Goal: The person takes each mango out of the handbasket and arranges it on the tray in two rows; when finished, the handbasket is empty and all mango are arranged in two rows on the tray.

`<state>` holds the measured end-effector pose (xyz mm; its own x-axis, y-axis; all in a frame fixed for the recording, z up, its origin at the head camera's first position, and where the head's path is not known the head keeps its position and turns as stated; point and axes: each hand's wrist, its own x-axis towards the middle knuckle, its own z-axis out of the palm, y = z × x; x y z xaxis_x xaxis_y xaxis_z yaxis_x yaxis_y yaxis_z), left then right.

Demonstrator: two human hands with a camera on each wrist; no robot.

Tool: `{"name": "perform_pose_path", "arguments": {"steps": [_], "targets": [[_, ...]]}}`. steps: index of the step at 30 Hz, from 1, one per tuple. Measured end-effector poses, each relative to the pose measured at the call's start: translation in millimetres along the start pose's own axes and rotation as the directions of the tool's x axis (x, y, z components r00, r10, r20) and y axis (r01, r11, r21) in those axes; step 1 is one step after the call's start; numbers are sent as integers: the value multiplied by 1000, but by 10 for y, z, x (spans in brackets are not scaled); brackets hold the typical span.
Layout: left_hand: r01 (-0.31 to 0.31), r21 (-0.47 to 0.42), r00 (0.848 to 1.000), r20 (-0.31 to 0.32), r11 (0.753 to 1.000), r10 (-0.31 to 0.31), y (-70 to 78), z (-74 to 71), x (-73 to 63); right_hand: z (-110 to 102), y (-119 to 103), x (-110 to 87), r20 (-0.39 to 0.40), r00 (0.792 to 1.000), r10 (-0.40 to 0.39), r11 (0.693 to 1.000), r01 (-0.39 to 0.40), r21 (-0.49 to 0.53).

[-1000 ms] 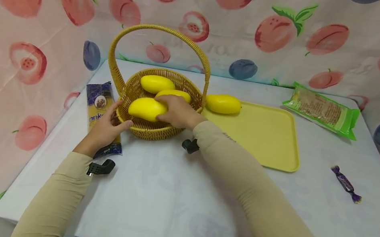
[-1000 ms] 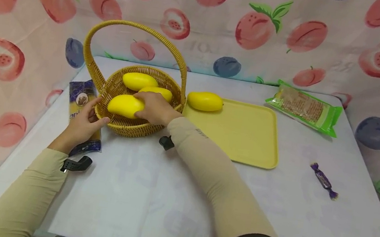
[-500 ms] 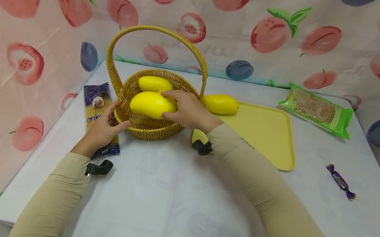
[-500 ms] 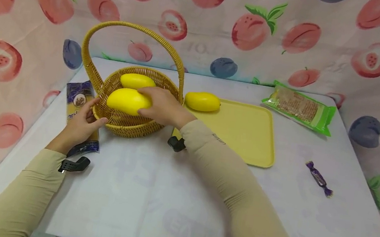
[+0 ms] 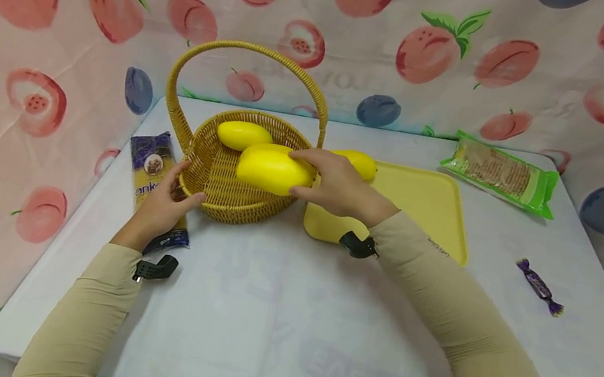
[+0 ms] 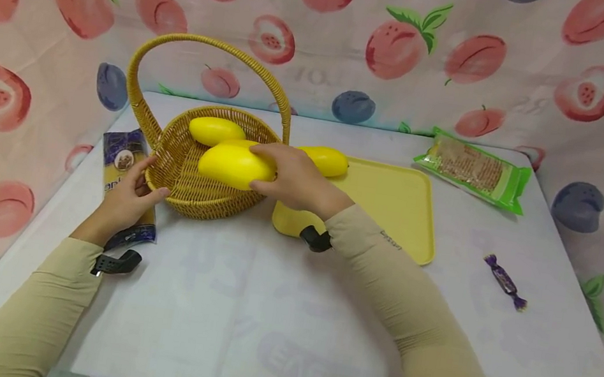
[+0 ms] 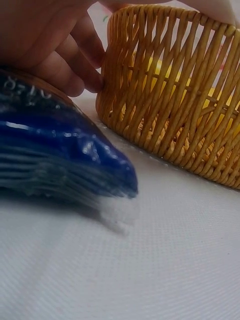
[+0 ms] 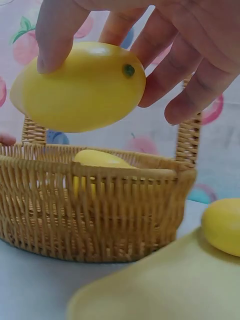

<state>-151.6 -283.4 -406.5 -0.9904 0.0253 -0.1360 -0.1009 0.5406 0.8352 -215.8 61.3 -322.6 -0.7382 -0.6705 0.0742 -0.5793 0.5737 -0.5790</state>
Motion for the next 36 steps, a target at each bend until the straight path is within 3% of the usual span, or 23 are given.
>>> {"name": "perform_pose_path", "arguments": {"steps": [15, 31, 36], "targets": [[-31, -28, 1000, 5, 999, 31, -27, -1, 9, -112, 393, -585, -97, 995, 18, 1000, -16, 23], [-21, -29, 1000, -10, 999, 21, -35, 26, 15, -26, 783, -977, -36, 977, 209, 974, -204, 97], [-25, -37, 1000, -6, 999, 25, -22, 16, 7, 33, 858, -1034, -33, 978, 206, 975, -203, 87]]}}
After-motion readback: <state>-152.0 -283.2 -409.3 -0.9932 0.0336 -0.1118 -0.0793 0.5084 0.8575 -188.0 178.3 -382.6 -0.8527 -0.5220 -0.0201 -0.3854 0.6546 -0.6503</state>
